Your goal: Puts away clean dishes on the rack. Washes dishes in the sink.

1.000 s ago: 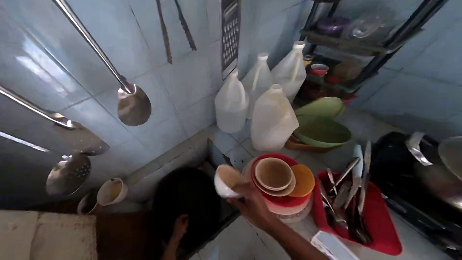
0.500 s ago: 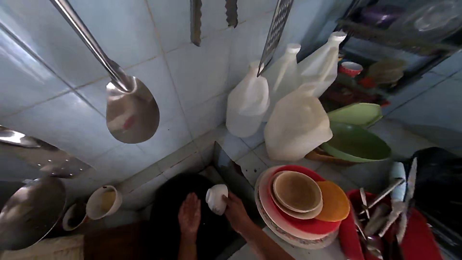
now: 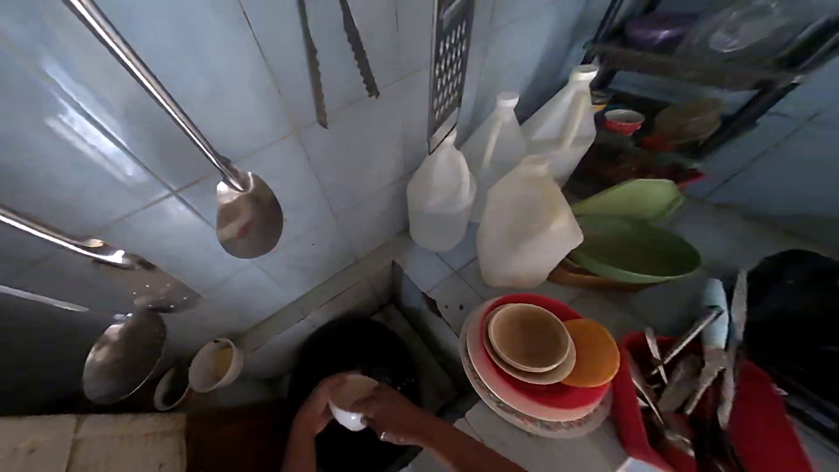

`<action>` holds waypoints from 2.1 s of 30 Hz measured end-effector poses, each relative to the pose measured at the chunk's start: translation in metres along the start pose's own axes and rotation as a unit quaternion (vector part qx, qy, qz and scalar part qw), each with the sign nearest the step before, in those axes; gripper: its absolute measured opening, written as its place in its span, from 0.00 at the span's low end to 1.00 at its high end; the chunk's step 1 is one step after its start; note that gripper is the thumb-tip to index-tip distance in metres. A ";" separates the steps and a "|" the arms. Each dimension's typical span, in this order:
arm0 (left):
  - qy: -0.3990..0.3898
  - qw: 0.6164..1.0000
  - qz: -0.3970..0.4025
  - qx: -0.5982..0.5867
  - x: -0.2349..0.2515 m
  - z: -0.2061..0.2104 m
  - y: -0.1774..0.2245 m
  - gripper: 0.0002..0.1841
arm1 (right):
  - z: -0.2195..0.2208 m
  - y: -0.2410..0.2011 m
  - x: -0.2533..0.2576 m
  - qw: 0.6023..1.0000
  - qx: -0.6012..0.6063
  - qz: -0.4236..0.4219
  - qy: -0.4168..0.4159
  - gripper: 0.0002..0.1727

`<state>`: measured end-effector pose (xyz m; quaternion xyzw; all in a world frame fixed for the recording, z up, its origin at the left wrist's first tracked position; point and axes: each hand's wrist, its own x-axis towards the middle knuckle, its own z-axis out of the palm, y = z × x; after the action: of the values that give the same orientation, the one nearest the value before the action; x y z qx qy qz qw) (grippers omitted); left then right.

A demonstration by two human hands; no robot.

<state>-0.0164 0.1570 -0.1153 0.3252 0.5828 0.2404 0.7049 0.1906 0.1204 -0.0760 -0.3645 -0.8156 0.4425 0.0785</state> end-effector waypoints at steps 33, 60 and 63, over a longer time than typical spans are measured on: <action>0.190 0.889 0.109 0.402 0.034 0.063 -0.062 0.21 | 0.059 0.090 0.057 0.821 0.501 0.257 0.093 0.24; 0.267 0.927 0.196 0.176 -0.027 0.042 -0.051 0.33 | 0.015 0.031 0.001 0.842 0.494 0.164 0.141 0.30; 0.162 0.969 0.108 -0.154 -0.033 0.054 -0.063 0.17 | -0.006 0.003 -0.022 0.919 0.352 0.120 0.132 0.38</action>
<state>0.0274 0.0820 -0.1340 0.2306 0.6069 0.4513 0.6122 0.2101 0.1107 -0.0706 -0.4634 -0.5398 0.6549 0.2549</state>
